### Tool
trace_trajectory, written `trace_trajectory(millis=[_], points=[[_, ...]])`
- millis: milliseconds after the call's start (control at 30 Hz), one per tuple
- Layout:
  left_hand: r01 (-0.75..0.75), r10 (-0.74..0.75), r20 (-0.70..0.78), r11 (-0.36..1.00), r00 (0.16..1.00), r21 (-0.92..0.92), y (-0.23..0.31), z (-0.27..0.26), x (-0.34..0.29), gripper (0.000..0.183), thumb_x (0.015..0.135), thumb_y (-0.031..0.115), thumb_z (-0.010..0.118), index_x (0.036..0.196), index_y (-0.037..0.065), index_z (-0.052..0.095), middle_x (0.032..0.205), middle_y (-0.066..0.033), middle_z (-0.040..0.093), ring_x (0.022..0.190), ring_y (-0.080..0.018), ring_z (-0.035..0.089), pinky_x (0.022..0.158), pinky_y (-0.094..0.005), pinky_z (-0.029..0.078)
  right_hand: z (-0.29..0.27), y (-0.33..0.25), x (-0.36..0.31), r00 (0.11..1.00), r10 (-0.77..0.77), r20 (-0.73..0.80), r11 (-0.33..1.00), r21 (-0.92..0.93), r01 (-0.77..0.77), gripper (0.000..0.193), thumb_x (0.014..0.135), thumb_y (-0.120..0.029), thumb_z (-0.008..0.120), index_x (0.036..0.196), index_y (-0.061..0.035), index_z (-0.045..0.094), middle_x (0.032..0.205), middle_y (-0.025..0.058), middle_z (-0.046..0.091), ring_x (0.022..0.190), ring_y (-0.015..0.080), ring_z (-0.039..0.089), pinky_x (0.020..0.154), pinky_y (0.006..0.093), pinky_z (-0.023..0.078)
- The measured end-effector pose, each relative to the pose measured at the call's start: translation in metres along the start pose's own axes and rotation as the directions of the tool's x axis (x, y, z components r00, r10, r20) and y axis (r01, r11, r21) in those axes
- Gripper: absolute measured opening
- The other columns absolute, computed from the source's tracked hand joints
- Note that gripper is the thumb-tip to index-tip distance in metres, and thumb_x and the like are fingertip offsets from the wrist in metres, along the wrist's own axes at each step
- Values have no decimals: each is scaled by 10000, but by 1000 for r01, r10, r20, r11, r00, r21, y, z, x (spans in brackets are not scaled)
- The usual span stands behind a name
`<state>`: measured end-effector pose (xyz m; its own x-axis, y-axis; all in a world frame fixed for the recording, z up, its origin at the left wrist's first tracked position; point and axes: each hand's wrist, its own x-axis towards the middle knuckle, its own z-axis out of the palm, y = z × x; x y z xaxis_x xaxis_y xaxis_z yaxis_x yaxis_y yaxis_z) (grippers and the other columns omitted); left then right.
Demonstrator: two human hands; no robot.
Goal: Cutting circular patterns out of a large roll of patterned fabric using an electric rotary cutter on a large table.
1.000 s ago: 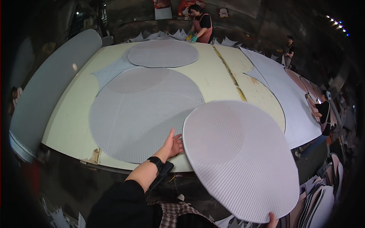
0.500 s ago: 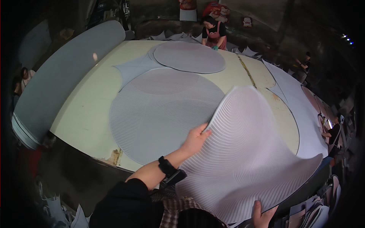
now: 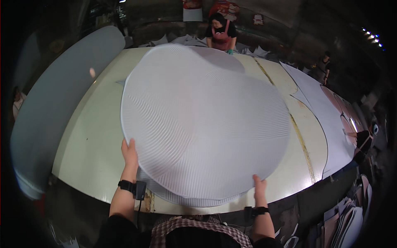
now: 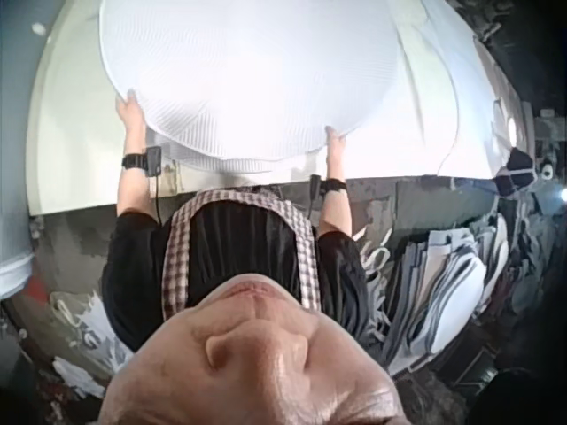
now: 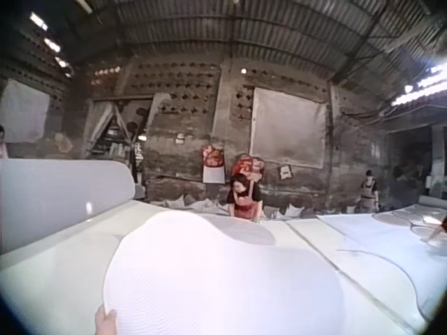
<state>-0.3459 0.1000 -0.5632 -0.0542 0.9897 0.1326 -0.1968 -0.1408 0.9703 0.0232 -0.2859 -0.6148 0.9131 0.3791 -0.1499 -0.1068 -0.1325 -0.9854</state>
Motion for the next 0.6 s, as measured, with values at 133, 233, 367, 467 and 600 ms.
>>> trace_trajectory(millis=[133,233,367,467,600], points=[[71,-60,-38,887,997,455,-127,-66,13,234,888,25,480,1105,-32,547,995,-131,624,914,-216,585,831,-329,454,21,97,11,964,204,-172,896,-364,-255,517,712,-289,691,1038,101,597,1146,289,545,1071,367,532,928,389,410],[193,-223,-92,483,970,854,-189,-152,24,421,731,108,670,1129,3,579,1041,-197,613,986,-346,589,873,-397,452,63,106,-5,893,106,-437,645,-653,-396,618,680,-338,709,1093,98,561,1179,310,492,1116,430,468,949,437,397],[239,-152,-184,586,971,774,-193,-162,33,566,766,180,689,1222,-76,474,1141,-262,544,1064,-375,540,895,-407,451,70,80,-3,678,213,-704,661,-406,-630,656,626,-346,764,1098,44,529,1143,282,484,1066,406,474,952,496,385],[444,-416,-159,803,895,398,-184,-134,44,620,814,211,666,1270,-106,391,1165,-251,531,1061,-358,540,902,-430,447,32,104,12,684,420,-596,839,-31,-543,591,639,-281,796,1018,92,538,997,240,574,891,337,589,789,437,485],[647,-653,121,757,748,87,-160,-129,57,615,850,272,625,1279,-92,376,1195,-228,521,1065,-341,545,898,-456,450,40,94,16,868,365,-338,924,246,-292,504,675,-134,772,1019,160,549,974,211,629,811,296,635,687,381,512]])
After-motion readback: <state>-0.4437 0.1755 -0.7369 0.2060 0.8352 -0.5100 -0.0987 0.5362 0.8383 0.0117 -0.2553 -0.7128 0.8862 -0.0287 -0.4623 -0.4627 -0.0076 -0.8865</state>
